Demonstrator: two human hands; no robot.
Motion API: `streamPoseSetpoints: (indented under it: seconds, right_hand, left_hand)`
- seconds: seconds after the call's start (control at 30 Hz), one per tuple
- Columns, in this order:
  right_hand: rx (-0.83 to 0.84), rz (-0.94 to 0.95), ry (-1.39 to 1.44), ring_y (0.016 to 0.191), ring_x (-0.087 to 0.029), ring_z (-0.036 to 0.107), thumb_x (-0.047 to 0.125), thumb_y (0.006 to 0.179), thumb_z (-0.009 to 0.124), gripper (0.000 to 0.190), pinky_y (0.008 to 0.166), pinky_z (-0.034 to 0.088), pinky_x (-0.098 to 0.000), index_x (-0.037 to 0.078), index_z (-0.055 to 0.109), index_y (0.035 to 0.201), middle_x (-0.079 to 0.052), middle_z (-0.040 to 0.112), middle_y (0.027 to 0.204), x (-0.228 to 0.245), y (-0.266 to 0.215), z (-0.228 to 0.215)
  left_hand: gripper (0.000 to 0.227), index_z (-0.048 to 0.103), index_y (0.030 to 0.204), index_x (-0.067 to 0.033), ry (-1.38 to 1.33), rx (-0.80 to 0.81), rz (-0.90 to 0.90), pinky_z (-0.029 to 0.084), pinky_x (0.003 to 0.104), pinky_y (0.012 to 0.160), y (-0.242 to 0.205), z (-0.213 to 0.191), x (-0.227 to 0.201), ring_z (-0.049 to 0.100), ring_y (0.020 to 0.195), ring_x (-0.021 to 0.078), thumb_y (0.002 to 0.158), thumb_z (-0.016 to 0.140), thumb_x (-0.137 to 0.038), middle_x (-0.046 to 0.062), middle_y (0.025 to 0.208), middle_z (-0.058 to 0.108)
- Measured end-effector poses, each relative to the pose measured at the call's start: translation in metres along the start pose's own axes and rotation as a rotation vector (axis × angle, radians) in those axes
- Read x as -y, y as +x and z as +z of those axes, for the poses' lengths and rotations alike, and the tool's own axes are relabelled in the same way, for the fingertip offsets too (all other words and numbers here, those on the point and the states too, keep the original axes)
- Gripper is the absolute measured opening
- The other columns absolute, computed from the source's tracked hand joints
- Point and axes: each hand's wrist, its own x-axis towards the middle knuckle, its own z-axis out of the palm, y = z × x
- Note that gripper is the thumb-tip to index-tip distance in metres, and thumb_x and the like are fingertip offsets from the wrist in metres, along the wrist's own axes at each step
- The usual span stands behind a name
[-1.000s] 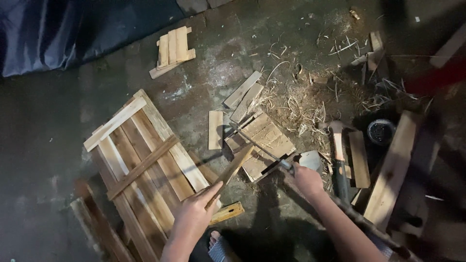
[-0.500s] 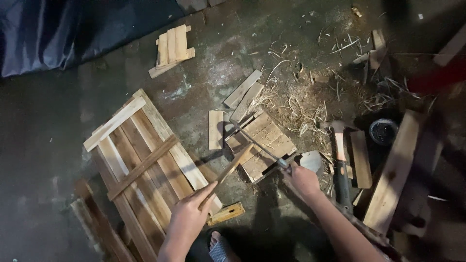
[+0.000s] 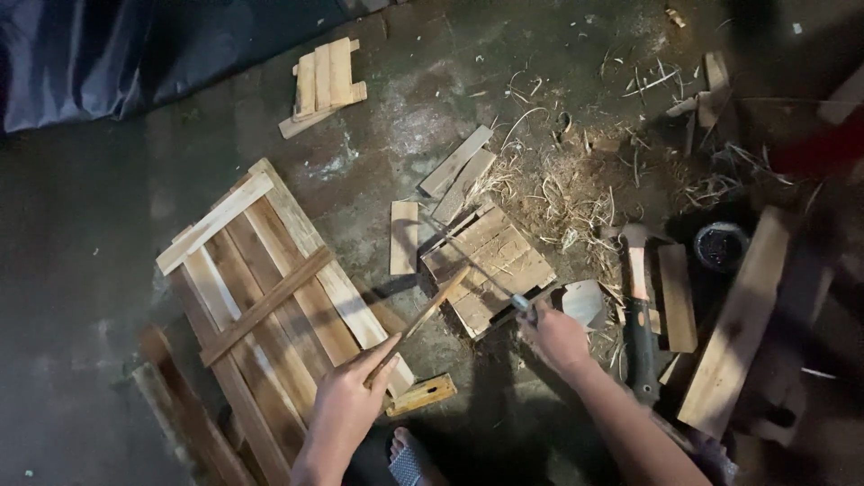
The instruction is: The person uses a curved blade to repeatedly strike and shape a small piece of wood held in their left hand. After shaping, they rub the wood with a small piece of sandpaper to smooth the surface.
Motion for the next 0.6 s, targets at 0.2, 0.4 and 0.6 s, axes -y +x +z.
streamPoseSetpoints:
  seconds: [0.2, 0.4, 0.6]
  right_hand:
    - [0.039, 0.034, 0.008, 0.055, -0.009, 0.062, 0.042, 0.098, 0.051, 0.030, 0.044, 0.057, -0.0216, 0.016, 0.051, 0.113, 0.002, 0.064, 0.077, 0.003, 0.000, -0.008]
    - [0.031, 0.055, -0.032, 0.051, -0.012, 0.063, 0.044, 0.103, 0.042, 0.034, 0.039, 0.056, -0.0239, 0.013, 0.049, 0.116, -0.001, 0.064, 0.076, 0.004, -0.001, -0.009]
    - [0.055, 0.059, 0.032, 0.052, -0.011, 0.061, 0.041, 0.103, 0.043, 0.031, 0.040, 0.055, -0.0225, 0.014, 0.049, 0.116, -0.001, 0.063, 0.076, 0.006, -0.002, -0.014]
  left_hand:
    - [0.049, 0.056, 0.143, -0.0355, 0.002, -0.044, 0.093, 0.054, 0.024, 0.035, 0.002, 0.003, -0.005, 0.052, 0.037, 0.0077, 0.095, 0.062, -0.034, -0.005, 0.125, 0.074]
    - [0.047, 0.058, 0.144, -0.0410, 0.015, -0.046, 0.032, 0.033, 0.025, 0.036, 0.001, 0.008, 0.002, 0.029, 0.041, 0.0081, 0.097, 0.060, -0.039, -0.009, 0.060, 0.053]
    - [0.048, 0.058, 0.143, -0.0341, 0.009, -0.073, 0.106, 0.056, 0.028, 0.042, 0.002, 0.006, -0.002, 0.058, 0.046, 0.0103, 0.095, 0.061, -0.035, -0.004, 0.123, 0.073]
